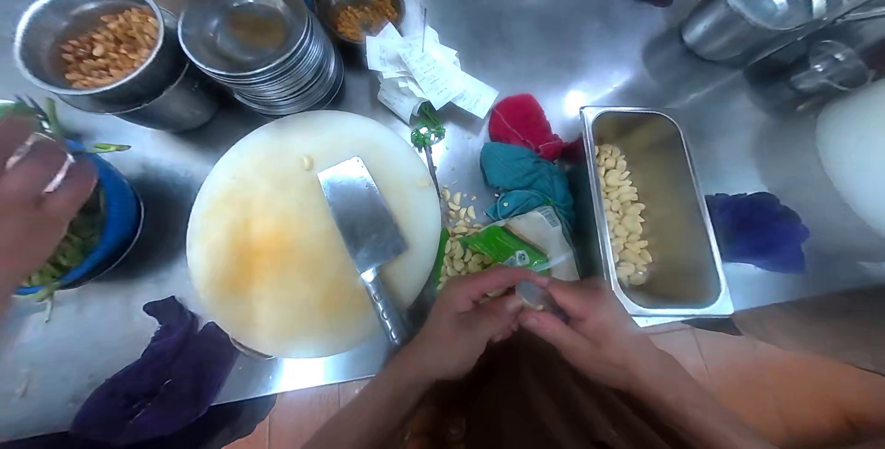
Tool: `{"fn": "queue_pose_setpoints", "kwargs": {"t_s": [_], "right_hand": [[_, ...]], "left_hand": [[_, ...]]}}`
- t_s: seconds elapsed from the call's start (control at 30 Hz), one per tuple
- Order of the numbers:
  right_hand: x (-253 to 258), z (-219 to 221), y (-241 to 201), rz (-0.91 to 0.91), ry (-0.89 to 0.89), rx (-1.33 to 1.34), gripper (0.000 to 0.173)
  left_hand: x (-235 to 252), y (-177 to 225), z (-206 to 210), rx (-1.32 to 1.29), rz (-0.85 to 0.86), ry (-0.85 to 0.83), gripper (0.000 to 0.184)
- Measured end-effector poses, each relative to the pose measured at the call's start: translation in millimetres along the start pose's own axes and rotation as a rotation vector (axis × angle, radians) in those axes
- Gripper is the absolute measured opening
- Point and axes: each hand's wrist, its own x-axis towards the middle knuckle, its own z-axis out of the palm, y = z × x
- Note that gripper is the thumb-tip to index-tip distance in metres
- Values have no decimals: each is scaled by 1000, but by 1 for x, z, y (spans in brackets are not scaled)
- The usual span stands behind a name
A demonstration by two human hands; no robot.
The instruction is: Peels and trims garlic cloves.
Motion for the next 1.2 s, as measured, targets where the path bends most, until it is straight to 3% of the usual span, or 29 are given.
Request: {"fn": "queue_pose_setpoints", "kwargs": {"t_s": [0.13, 0.27, 0.4, 0.5, 0.57, 0.77, 0.87, 0.93, 1.03, 1.2], "right_hand": [[5, 13, 3, -58, 126, -258, 50], [12, 19, 2, -49, 142, -321, 53], [31, 9, 4, 115, 129, -337, 49], [56, -2, 11, 250, 30, -430, 65], [73, -1, 17, 305, -29, -493, 64], [110, 26, 26, 560, -235, -497, 34], [91, 23, 24, 428, -148, -371, 36], [72, 13, 17, 373, -130, -144, 36], [44, 8, 8, 284, -124, 92, 38], [23, 2, 13, 113, 24, 152, 21]], "left_hand": [[-4, -2, 4, -67, -125, 172, 28], [-7, -8, 15, -368, -227, 570, 25], [-6, -6, 5, -496, -194, 772, 24], [-10, -7, -1, -507, -202, 776, 26], [-10, -8, -3, -520, -238, 774, 26], [-10, -14, -4, -585, -318, 739, 24], [-10, -16, -3, -554, -341, 727, 25], [-9, -16, -3, -514, -361, 711, 23], [-3, -16, -2, -380, -408, 581, 20], [13, -6, 13, -312, -468, 358, 31]]}}
